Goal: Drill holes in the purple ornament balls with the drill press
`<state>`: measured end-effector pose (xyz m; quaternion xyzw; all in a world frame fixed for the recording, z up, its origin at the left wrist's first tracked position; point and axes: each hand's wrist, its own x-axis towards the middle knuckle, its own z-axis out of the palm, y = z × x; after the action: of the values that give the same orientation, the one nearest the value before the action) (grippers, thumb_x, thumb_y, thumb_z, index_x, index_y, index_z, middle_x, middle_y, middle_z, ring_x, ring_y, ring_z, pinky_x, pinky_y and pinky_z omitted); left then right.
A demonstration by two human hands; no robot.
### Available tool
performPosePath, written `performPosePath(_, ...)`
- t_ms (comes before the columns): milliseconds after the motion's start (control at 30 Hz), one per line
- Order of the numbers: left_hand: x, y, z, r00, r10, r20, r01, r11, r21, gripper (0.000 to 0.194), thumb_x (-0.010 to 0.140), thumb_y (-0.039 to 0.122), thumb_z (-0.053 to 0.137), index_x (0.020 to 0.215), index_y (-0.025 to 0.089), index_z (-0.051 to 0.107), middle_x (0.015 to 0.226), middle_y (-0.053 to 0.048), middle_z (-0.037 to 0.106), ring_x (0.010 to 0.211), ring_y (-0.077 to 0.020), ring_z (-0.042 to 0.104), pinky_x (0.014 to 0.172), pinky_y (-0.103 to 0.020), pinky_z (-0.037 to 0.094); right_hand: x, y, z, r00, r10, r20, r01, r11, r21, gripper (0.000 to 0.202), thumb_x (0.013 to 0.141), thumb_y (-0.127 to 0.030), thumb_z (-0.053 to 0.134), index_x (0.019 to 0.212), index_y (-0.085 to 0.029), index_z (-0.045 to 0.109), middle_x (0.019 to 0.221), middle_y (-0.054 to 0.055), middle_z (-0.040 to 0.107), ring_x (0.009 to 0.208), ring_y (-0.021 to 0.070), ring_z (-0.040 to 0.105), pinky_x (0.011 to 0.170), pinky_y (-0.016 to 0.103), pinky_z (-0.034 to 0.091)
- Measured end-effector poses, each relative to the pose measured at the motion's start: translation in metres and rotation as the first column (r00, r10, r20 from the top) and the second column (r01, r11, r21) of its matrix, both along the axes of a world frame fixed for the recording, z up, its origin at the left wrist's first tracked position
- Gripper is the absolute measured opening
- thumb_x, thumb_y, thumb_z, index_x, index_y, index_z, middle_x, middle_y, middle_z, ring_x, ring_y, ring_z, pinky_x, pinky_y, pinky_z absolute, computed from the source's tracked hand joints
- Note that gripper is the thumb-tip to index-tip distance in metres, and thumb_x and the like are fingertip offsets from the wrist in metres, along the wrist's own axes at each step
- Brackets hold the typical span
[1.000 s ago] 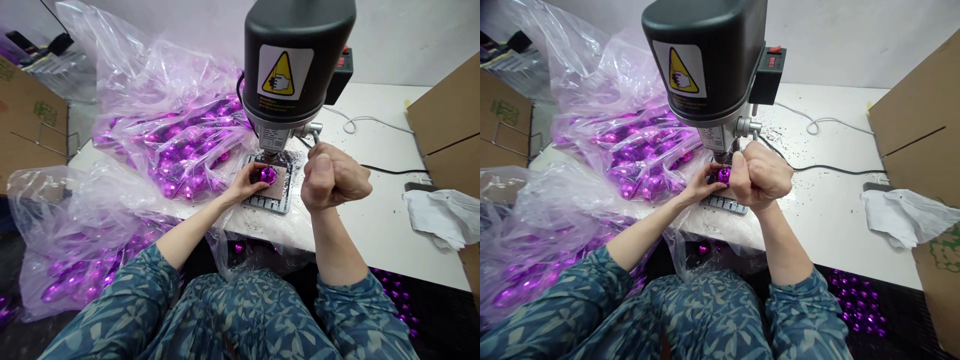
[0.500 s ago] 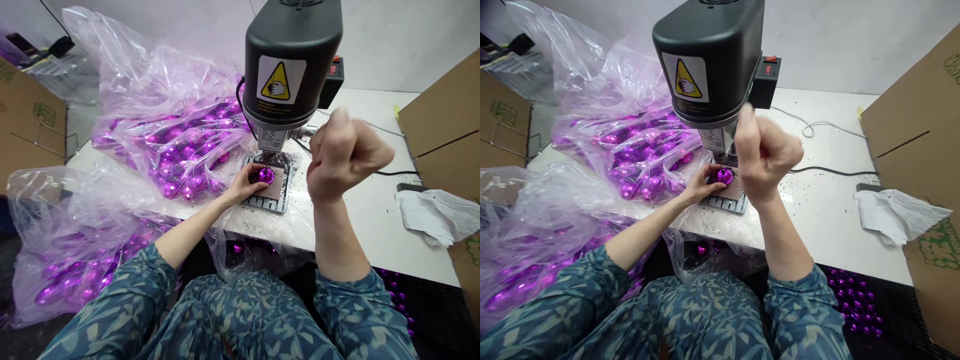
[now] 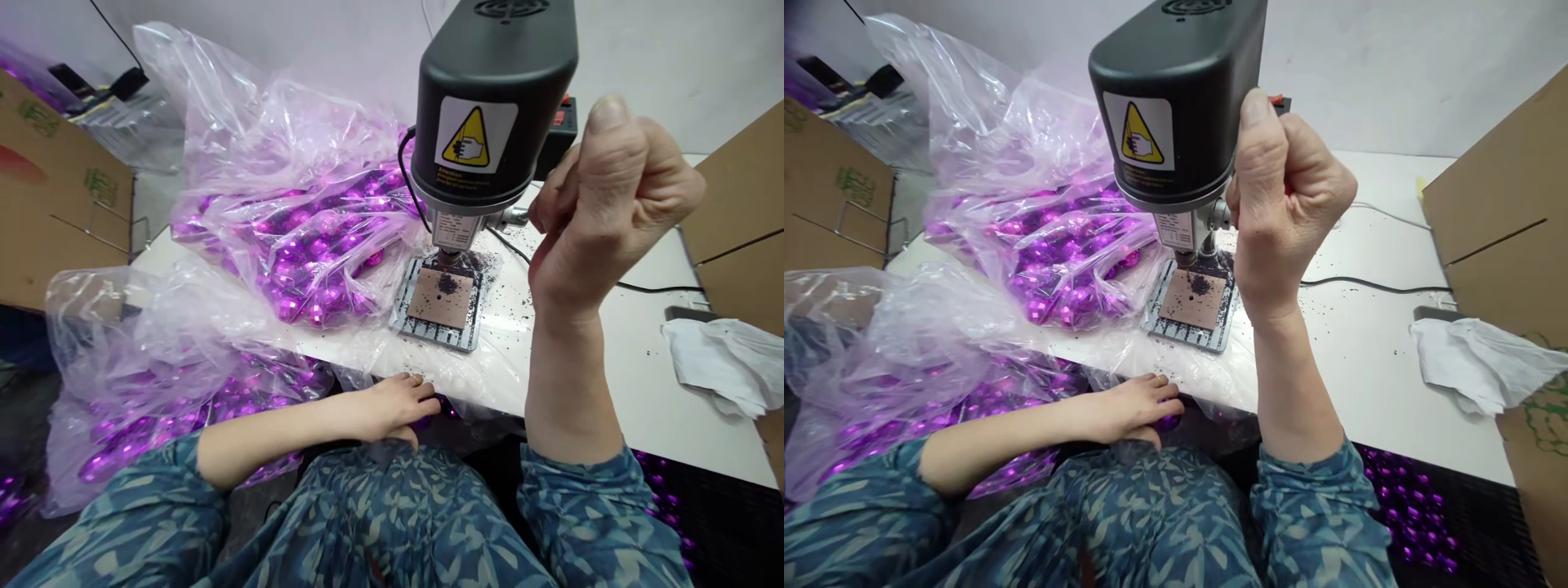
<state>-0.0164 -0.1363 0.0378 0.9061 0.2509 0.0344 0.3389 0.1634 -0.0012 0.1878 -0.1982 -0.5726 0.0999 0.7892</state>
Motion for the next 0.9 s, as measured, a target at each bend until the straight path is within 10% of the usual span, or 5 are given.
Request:
performPosePath(133,-0.018,0.065,-0.003,0.889,0.372,0.268,-0.366,0.928,-0.073,0.010,0.102,0.028,0.065,0.108,0.023,0.071,0.106,-0.011,0.075,0.100,-0.0301,0.072,0.091,-0.044,0.058,-0.002,-0.001,0.001,1.000,0.004,-0.019,-0.004,1.000,0.017,0.059,0.087,-0.053,0.072,0.053,-0.023,0.035,0.045,-0.005,0.029,0.038,0.0090,0.031,0.042,0.033,0.022)
performPosePath(233,-0.035,0.133,-0.008,0.658,0.716,0.233,-0.751,0.646,0.136,0.010,0.096,0.014,0.061,0.101,0.018,0.069,0.109,-0.017,0.071,0.110,-0.0354,0.067,0.101,-0.053,0.053,-0.002,-0.002,0.000,0.999,0.016,-0.042,-0.016,1.000,0.004,0.061,0.086,-0.055,0.073,0.053,-0.023,0.034,0.045,-0.006,0.029,0.037,0.0072,0.031,0.041,0.031,0.021)
performPosePath(333,-0.046,0.183,-0.016,0.576,0.797,0.184,-0.804,0.510,0.307,0.015,0.091,0.013,0.066,0.106,0.013,0.068,0.121,-0.024,0.067,0.127,-0.0429,0.060,0.110,-0.059,0.048,-0.002,-0.002,-0.001,0.998,0.027,-0.054,-0.028,1.000,-0.008,0.061,0.085,-0.055,0.075,0.053,-0.023,0.035,0.044,-0.006,0.031,0.037,0.0076,0.030,0.041,0.033,0.019)
performPosePath(667,-0.044,0.200,-0.005,0.583,0.727,-0.363,-0.374,0.636,0.675,0.058,0.090,0.001,0.052,0.147,0.009,0.057,0.161,-0.028,0.047,0.144,-0.0468,0.052,0.116,-0.059,0.044,0.001,-0.004,-0.001,1.000,0.018,-0.017,-0.020,0.997,-0.068,0.062,0.085,-0.062,0.071,0.052,-0.025,0.033,0.045,-0.005,0.029,0.039,0.0123,0.029,0.044,0.038,0.023)
performPosePath(900,-0.052,0.192,-0.003,0.645,0.736,-0.208,-0.530,0.626,0.572,0.047,0.088,0.002,0.059,0.135,0.009,0.059,0.150,-0.027,0.057,0.136,-0.0438,0.058,0.110,-0.056,0.051,0.001,-0.004,-0.004,1.000,-0.009,0.009,0.009,1.000,-0.030,0.058,0.094,-0.050,0.068,0.054,-0.025,0.034,0.045,-0.004,0.031,0.040,0.0122,0.027,0.046,0.038,0.023)
